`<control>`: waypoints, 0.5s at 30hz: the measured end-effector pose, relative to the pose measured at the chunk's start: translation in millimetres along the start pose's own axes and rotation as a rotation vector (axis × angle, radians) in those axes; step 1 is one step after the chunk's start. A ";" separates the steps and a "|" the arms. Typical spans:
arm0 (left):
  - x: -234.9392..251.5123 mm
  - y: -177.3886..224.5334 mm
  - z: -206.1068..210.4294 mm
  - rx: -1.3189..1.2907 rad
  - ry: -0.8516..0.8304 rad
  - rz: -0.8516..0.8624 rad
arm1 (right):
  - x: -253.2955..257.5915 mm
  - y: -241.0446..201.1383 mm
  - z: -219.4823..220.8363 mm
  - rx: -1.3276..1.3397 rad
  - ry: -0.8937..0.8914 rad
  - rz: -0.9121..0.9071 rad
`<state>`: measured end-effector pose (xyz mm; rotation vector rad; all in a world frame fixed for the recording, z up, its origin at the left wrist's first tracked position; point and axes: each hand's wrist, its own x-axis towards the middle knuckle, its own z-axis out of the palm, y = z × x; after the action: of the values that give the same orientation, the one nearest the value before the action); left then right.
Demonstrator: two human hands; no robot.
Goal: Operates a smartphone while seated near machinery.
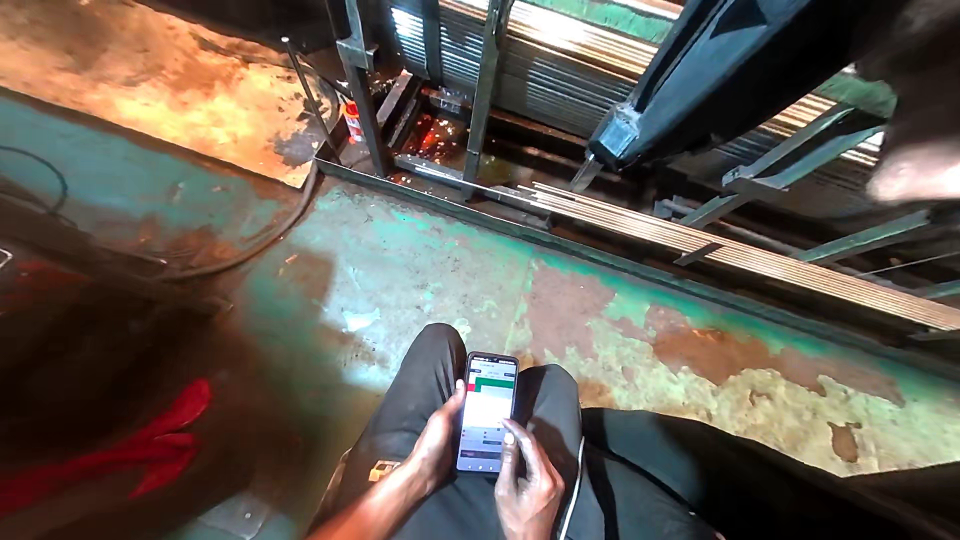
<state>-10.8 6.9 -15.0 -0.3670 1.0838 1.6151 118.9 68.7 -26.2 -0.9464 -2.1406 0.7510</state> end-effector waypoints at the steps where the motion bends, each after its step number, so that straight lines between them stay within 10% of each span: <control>1: 0.0 0.1 0.2 -0.004 0.004 -0.002 | -0.1 0.1 0.2 -0.002 -0.004 0.005; 15: -3.2 1.7 1.6 -0.029 -0.019 -0.012 | 1.2 0.0 -1.0 0.018 -0.039 0.001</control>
<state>-10.7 6.3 -11.0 -0.3759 1.0435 1.6223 119.1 69.8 -25.1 -0.9307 -2.1636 0.7947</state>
